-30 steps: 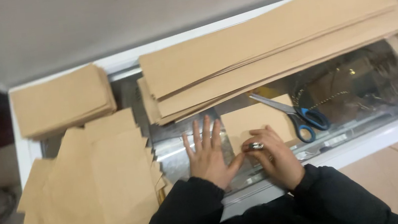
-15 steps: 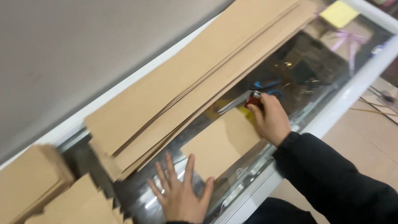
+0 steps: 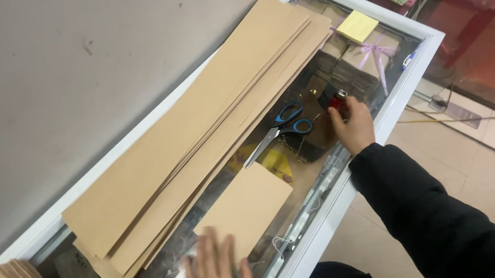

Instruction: Cutting and folding brown paper strips to create small bags or envelopes

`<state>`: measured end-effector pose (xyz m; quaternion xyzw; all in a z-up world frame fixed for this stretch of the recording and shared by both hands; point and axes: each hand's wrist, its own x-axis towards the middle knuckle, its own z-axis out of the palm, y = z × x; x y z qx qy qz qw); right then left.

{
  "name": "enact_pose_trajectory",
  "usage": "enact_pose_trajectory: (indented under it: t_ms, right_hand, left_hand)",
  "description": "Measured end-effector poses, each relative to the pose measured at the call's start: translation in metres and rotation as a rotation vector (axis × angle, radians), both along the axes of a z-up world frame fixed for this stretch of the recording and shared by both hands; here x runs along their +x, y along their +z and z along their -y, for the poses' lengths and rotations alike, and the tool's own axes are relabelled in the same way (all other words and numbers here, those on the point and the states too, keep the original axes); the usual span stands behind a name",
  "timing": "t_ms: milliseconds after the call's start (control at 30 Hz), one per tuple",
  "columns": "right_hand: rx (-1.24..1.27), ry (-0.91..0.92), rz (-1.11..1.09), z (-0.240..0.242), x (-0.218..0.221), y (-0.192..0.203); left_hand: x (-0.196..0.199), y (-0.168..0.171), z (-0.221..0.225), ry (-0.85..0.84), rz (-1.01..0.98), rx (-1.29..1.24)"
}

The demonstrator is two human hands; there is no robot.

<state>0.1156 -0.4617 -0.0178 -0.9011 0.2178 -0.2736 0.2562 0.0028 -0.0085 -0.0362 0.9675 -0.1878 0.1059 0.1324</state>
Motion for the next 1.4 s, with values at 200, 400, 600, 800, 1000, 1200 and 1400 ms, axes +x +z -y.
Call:
enact_pose_trajectory:
  t_ms: [200, 400, 600, 800, 1000, 1200, 1400]
  right_hand:
    - [-0.052, 0.007, -0.133, -0.008, 0.001, 0.007]
    - [0.043, 0.02, -0.103, -0.03, -0.003, 0.039]
    - [0.058, -0.015, 0.105, -0.04, -0.013, 0.044]
    - [-0.331, 0.35, 0.346, -0.069, -0.022, 0.052]
    - [-0.458, 0.683, 0.09, -0.052, 0.008, 0.009]
    - [-0.382, 0.705, -0.069, -0.044, 0.013, -0.008]
    - [-0.479, 0.598, -0.15, -0.049, -0.003, 0.003]
  left_hand:
    - [-0.004, -0.011, 0.014, -0.132, 0.119, -0.196]
    - [-0.008, -0.021, 0.025, -0.054, 0.08, -0.069]
    - [-0.014, 0.0, 0.025, -0.04, -0.089, 0.021]
    - [-0.011, 0.029, 0.022, 0.092, -0.384, -0.143]
    - [-0.013, 0.037, 0.026, 0.145, -0.353, -0.227]
    - [-0.024, 0.012, 0.024, 0.118, -0.27, -0.255]
    - [-0.034, 0.008, 0.02, 0.193, -0.234, -0.207]
